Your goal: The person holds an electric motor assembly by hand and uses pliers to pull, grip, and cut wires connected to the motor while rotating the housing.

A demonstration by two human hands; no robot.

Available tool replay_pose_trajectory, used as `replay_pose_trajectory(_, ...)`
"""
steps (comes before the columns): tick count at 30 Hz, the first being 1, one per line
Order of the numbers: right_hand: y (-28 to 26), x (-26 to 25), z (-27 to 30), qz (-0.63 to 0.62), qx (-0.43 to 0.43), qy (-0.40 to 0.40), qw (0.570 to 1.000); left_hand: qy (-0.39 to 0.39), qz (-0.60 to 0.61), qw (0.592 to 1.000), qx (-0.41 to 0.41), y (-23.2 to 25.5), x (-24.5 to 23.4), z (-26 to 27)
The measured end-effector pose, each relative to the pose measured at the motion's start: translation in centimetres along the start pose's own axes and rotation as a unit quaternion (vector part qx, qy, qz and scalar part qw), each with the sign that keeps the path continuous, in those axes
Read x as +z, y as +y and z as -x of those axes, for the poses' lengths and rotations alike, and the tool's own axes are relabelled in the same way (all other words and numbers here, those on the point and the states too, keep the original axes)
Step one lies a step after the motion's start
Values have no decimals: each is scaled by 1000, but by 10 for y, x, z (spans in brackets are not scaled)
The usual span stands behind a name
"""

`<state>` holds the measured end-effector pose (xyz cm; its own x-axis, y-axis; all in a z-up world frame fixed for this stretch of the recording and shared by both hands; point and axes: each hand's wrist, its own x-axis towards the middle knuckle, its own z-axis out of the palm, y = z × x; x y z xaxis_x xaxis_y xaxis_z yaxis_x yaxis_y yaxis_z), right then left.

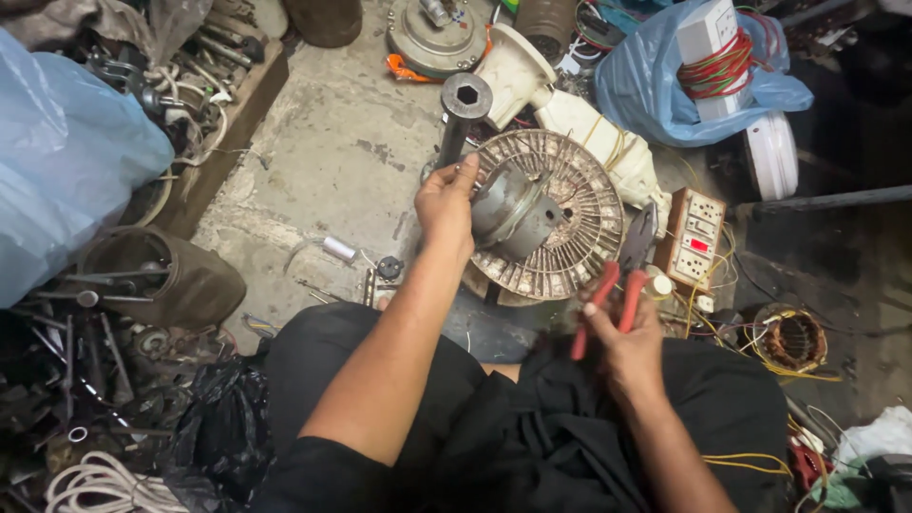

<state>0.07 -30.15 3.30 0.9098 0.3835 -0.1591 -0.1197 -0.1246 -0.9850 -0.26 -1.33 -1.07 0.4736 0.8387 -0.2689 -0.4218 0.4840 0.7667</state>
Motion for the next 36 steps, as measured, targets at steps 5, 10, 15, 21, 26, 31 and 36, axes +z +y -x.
replay_pose_trajectory(5,-4,39,7,-174,94,-33,980,5,19,1000,-4,-3,-3,-6)
replay_pose_trajectory(10,-3,58,9,-61,100,-42,992,56,-12,998,-31,3,-12,-23)
replay_pose_trajectory(15,-12,70,-15,-73,70,-37,994,73,-88,993,11,-2,-20,-32)
replay_pose_trajectory(21,-32,85,-19,-96,14,-3,995,95,-90,991,2,-8,-36,-48)
replay_pose_trajectory(26,-36,85,-24,3,-5,-46,999,88,-63,991,-84,-10,-38,-45)
replay_pose_trajectory(31,-27,94,-18,-22,-40,-7,999,48,-23,993,-108,-7,-45,-36)
replay_pose_trajectory(36,-40,73,-33,314,-154,-51,935,38,16,986,-164,-2,-48,-33)
